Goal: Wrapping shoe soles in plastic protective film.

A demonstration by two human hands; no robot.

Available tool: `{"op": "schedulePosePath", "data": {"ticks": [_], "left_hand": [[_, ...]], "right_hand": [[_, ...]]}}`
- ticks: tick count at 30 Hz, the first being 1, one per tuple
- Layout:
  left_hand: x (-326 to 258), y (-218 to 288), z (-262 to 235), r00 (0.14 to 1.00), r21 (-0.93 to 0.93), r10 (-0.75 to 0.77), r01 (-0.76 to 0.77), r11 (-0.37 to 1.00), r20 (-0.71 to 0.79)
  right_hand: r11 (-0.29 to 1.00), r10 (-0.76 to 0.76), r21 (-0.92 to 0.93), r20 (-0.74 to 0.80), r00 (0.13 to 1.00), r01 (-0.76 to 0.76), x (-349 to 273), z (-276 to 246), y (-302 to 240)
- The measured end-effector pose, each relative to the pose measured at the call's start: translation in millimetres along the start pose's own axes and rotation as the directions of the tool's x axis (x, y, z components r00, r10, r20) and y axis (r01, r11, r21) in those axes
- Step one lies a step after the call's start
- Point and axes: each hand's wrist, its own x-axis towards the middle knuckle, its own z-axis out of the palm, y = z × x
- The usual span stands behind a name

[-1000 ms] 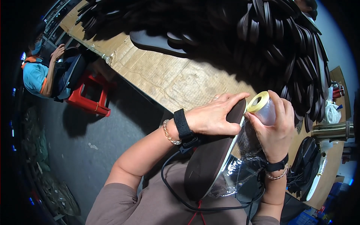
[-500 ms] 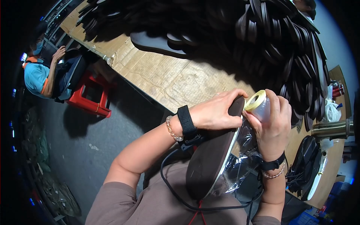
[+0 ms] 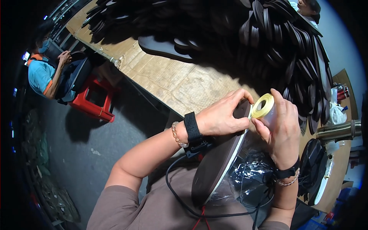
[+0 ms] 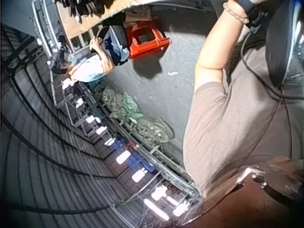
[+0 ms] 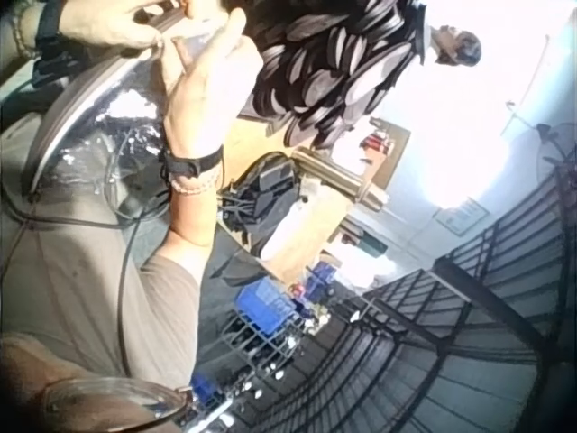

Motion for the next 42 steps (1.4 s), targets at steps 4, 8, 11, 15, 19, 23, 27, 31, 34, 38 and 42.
{"op": "schedulePosePath", "data": {"ticks": [4, 8, 11, 15, 19, 23, 27, 31, 34, 38, 42], "left_hand": [[2, 11, 0, 0.997, -0.046, 0.055, -0.058, 0.997, -0.058], [1, 27, 0, 0.993, 0.033, 0.081, -0.078, 0.996, -0.082], [-5, 37, 3, 0.978, 0.136, 0.125, -0.103, 0.985, -0.166], [-7, 56, 4, 0.964, 0.181, 0.161, -0.123, 0.976, -0.210], [-10, 68, 1, 0.960, 0.226, 0.191, -0.143, 0.964, -0.205], [-9, 72, 7, 0.963, 0.206, 0.169, -0.125, 0.970, -0.210], [-14, 72, 20, 0.968, 0.295, 0.216, -0.171, 0.940, -0.125], [-8, 76, 12, 0.996, 0.029, 0.071, -0.069, 0.997, -0.053], [-9, 76, 13, 0.991, -0.247, 0.137, -0.133, 0.960, -0.001], [-13, 70, 8, 0.971, -0.474, 0.234, -0.228, 0.850, -0.047], [-22, 52, -2, 0.932, -0.561, 0.337, -0.352, 0.749, -0.136]], "right_hand": [[0.995, -0.092, -0.049, -0.134, 0.987, 0.086, -1, -6, -1], [0.986, -0.150, -0.111, -0.282, 0.948, 0.123, -3, -13, -5], [0.983, -0.179, -0.105, -0.343, 0.922, 0.151, -2, -11, -6], [0.979, -0.202, -0.069, -0.446, 0.872, 0.191, 1, -18, -5], [0.991, -0.101, 0.022, -0.489, 0.866, 0.128, 0, -15, -1], [0.997, -0.055, 0.016, -0.502, 0.863, 0.073, -3, -15, 3], [0.986, 0.162, 0.066, -0.607, 0.778, -0.154, 0, -24, 27], [0.685, 0.505, 0.695, -0.240, 0.829, -0.216, -6, -28, 30], [0.162, 0.585, 0.972, 0.046, 0.810, -0.173, -9, -13, 44], [-0.230, 0.775, 0.973, 0.190, 0.603, -0.011, -26, -6, 79], [-0.158, 0.908, 0.975, 0.080, 0.410, 0.158, -52, -17, 156]]}}
